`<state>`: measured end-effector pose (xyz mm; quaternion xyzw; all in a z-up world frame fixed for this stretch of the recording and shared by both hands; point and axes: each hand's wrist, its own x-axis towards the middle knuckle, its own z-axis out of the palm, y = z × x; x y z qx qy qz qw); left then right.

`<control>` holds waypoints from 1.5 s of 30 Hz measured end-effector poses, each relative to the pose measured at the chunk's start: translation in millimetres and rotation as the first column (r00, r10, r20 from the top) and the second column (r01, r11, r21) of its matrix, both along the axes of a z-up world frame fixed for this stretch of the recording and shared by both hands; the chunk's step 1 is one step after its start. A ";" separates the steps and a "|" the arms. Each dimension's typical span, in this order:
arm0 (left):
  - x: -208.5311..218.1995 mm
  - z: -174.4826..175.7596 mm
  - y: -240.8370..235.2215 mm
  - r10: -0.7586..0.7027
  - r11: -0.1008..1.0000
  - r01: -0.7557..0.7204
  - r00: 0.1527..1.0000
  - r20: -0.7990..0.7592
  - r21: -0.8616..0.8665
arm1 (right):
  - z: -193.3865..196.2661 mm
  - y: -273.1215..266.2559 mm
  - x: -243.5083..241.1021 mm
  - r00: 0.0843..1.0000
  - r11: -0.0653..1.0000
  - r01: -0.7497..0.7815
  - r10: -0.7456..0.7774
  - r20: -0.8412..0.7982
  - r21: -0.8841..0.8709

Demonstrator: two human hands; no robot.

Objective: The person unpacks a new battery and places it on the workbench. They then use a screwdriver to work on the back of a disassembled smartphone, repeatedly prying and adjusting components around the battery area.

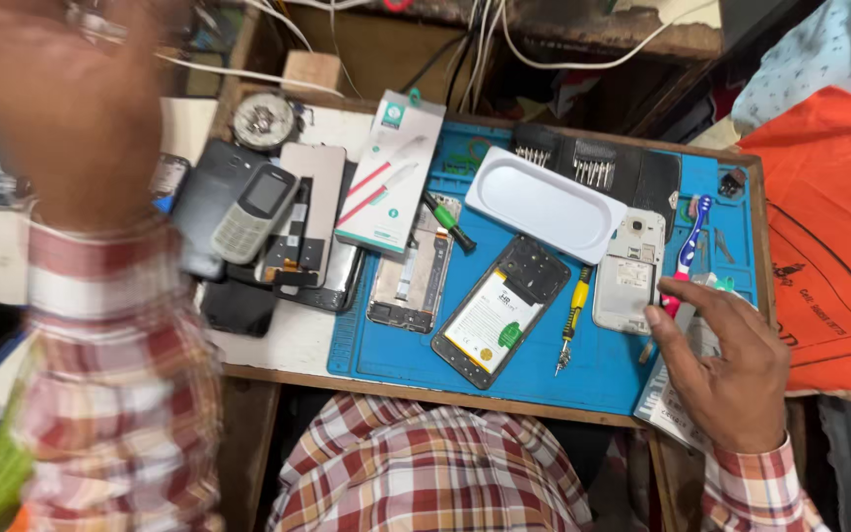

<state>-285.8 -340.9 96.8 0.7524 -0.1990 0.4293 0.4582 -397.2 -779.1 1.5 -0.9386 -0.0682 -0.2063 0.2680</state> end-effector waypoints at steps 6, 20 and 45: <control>-30.3 -59.8 -69.6 0.107 0.942 -0.012 0.958 -0.265 0.337 | 5.8 2.3 40.6 0.963 0.935 -0.188 0.236 0.131 -0.299; 19.7 -89.8 -91.2 0.316 0.834 0.082 0.740 -0.594 0.546 | -13.4 19.0 89.7 0.987 0.895 -0.143 0.162 0.008 -0.423; -83.6 -67.8 -73.6 -0.585 0.784 0.501 0.401 -0.705 -0.365 | 37.3 9.1 -29.6 0.972 0.957 -0.233 0.231 0.035 0.170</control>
